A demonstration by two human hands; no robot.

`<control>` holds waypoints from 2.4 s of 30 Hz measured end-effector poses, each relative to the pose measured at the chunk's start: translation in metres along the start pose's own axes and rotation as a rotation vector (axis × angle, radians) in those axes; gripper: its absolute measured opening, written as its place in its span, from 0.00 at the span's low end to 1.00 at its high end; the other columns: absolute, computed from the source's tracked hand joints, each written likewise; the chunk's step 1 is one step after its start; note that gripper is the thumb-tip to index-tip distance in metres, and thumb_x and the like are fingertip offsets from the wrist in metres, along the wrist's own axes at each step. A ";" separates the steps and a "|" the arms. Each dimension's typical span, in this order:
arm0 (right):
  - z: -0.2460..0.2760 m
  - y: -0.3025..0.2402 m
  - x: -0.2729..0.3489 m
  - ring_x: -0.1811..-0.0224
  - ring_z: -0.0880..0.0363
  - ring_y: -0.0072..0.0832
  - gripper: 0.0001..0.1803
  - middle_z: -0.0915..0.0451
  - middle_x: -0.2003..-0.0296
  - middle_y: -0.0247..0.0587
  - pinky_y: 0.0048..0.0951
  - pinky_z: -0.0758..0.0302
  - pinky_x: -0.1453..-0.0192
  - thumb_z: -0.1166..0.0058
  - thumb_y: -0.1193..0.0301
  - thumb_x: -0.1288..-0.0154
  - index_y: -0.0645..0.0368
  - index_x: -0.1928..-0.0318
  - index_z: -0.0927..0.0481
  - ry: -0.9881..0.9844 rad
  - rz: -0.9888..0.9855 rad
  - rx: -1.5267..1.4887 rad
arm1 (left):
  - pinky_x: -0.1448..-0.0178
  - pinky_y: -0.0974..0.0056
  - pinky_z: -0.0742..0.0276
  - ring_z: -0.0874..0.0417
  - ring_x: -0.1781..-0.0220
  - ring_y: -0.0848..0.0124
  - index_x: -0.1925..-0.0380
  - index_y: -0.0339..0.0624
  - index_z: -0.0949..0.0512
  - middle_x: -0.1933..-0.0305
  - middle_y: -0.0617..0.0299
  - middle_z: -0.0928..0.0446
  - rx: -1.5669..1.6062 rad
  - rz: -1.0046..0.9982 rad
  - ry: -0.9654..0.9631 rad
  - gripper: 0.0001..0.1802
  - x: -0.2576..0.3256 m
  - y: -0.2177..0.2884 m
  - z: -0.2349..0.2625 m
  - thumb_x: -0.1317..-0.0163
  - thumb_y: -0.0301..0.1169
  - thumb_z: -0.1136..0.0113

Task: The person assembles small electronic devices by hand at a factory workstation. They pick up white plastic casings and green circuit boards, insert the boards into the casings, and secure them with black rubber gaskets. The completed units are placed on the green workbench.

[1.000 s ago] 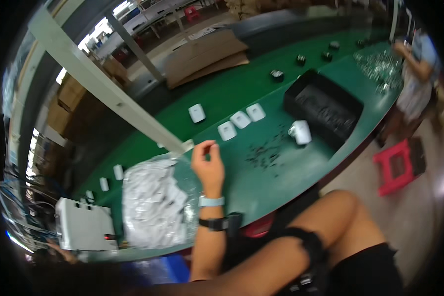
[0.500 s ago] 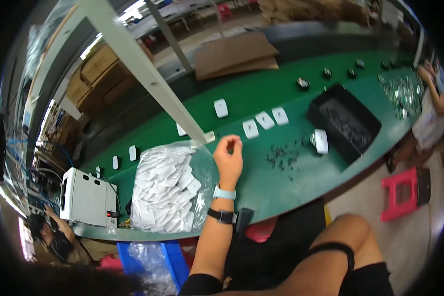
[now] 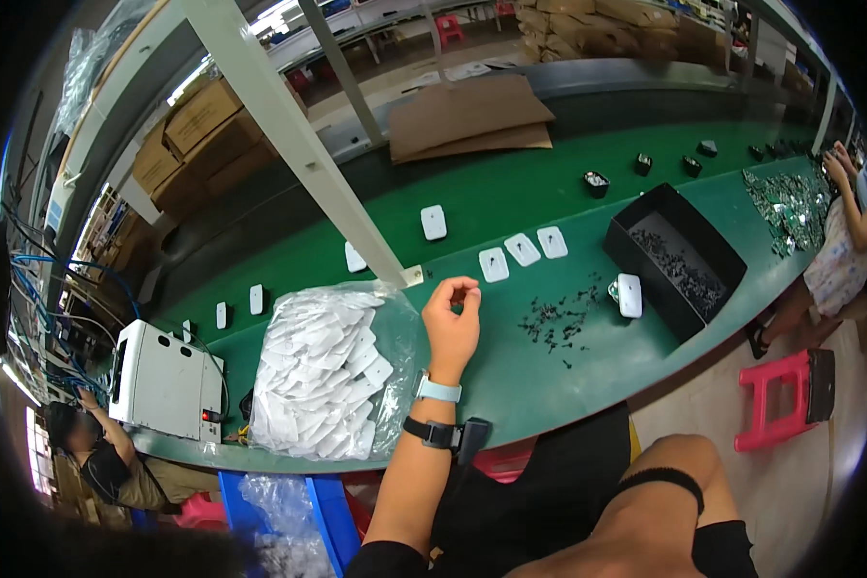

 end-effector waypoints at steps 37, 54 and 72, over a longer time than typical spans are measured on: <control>0.052 0.017 0.020 0.41 0.30 0.56 0.27 0.21 0.57 0.56 0.55 0.38 0.41 0.46 0.54 0.28 0.68 0.46 0.29 0.202 0.043 -0.202 | 0.57 0.66 0.21 0.17 0.65 0.69 0.63 0.33 0.19 0.66 0.56 0.18 -0.081 0.003 -0.052 0.04 0.004 0.012 0.006 0.37 0.21 0.38; 0.220 0.030 0.020 0.78 0.32 0.15 0.15 0.26 0.80 0.27 0.21 0.35 0.73 0.26 0.73 0.44 0.56 0.76 0.24 0.094 -0.369 0.760 | 0.53 0.48 0.23 0.18 0.59 0.47 0.62 0.36 0.20 0.63 0.47 0.19 -1.252 0.089 -0.044 0.10 0.032 0.042 0.114 0.45 0.25 0.39; 0.312 0.112 0.112 0.62 0.19 0.41 0.05 0.20 0.73 0.39 0.42 0.22 0.58 0.41 0.71 0.45 0.58 0.72 0.16 -0.350 -0.883 1.220 | 0.60 0.55 0.23 0.17 0.66 0.56 0.67 0.34 0.19 0.67 0.51 0.19 -1.181 -0.099 0.044 0.04 0.017 0.077 0.085 0.42 0.23 0.37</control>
Point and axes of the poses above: each hand's wrist, its own x-axis away from the middle knuckle, its own z-axis out of the back of the hand, y = z × x, the point moved 4 cm from there along -x, towards the middle knuckle
